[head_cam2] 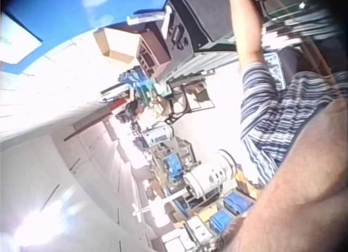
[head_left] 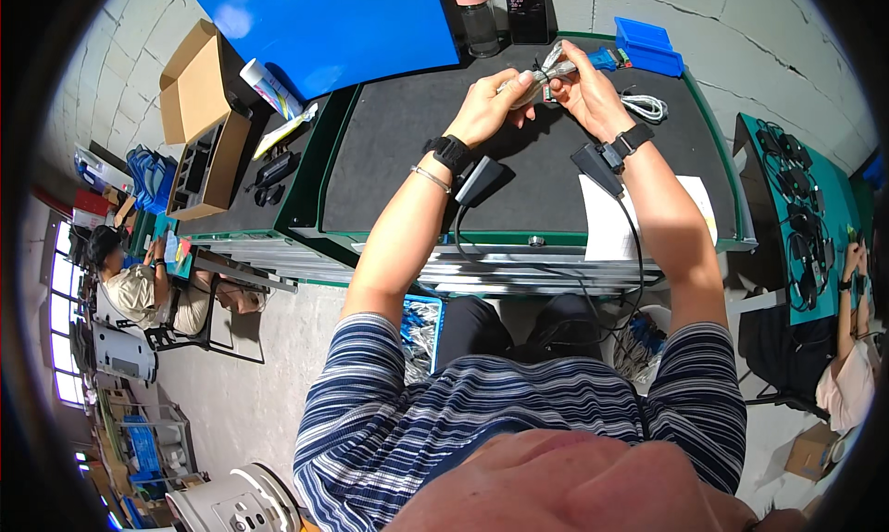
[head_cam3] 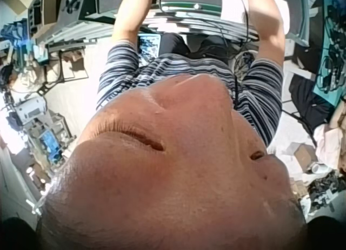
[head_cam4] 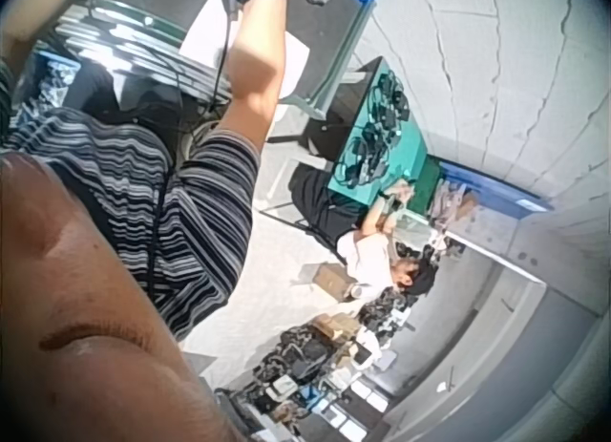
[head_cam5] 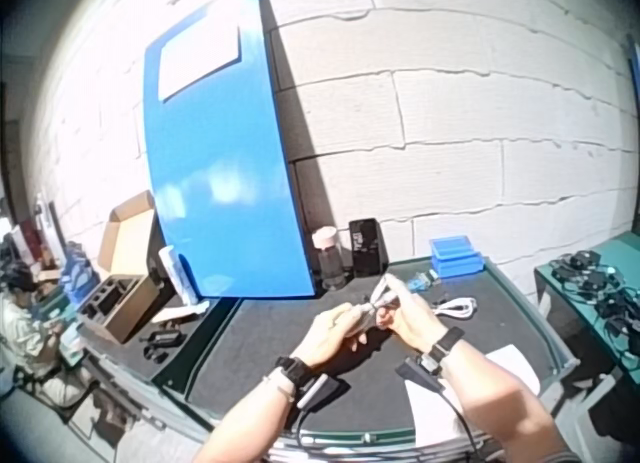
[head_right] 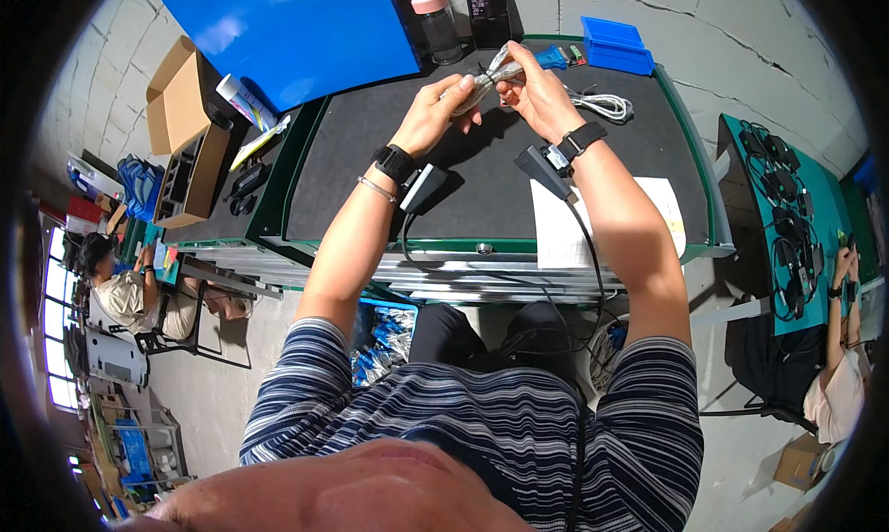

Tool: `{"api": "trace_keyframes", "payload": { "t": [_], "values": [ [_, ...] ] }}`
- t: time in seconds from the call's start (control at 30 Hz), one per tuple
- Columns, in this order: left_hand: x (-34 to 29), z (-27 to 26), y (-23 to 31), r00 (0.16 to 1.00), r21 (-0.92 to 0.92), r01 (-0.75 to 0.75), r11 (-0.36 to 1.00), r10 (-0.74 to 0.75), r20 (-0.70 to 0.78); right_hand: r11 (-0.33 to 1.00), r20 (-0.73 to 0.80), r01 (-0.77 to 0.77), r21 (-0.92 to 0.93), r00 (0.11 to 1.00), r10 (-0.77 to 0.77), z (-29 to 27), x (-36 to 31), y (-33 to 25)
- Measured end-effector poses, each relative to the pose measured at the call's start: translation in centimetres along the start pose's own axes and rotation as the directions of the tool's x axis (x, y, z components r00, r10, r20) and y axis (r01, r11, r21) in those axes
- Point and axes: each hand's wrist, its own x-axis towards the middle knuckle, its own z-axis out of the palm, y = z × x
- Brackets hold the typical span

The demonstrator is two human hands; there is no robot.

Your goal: Bundling and organizing various cables and electronic components at a workshop bench.

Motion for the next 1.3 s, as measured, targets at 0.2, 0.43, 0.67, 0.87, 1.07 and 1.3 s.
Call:
{"api": "trace_keyframes", "payload": {
  "t": [0.2, 0.43, 0.67, 0.87, 1.07, 1.3],
  "values": [
    [-0.2, 0.3, -0.4, 0.982, -0.452, 0.138, 0.881, -0.061, 0.181, 0.999, 0.047, 0.035, 0.008, 0.998, -0.035, 0.1, -0.1, -0.2],
    [-0.1, 0.6, -0.4, 0.957, -0.564, 0.212, 0.798, -0.052, 0.286, 0.997, 0.155, 0.077, -0.028, 0.985, -0.072, 0.6, -0.4, -1.0],
    [0.3, 0.8, -0.8, 0.999, -0.192, -0.005, 0.981, 0.012, 0.036, 0.998, 0.036, 0.059, 0.025, 0.998, -0.06, 0.6, 0.0, -0.4],
    [0.6, -0.1, -1.8, 0.943, 0.409, -0.085, 0.909, 0.206, -0.262, 0.991, 0.033, -0.097, 0.097, 0.995, 0.094, 1.2, -0.4, -0.6],
    [0.5, -0.4, -1.4, 0.958, 0.572, 0.001, 0.82, 0.163, -0.235, 0.993, 0.056, -0.078, 0.09, 0.996, 0.073, 1.3, -0.3, -0.4],
    [0.1, -0.1, -0.4, 0.993, 0.465, -0.004, 0.885, 0.059, -0.103, 0.995, 0.107, -0.08, 0.054, 0.992, 0.074, 0.0, 0.1, -0.7]
  ]
}}
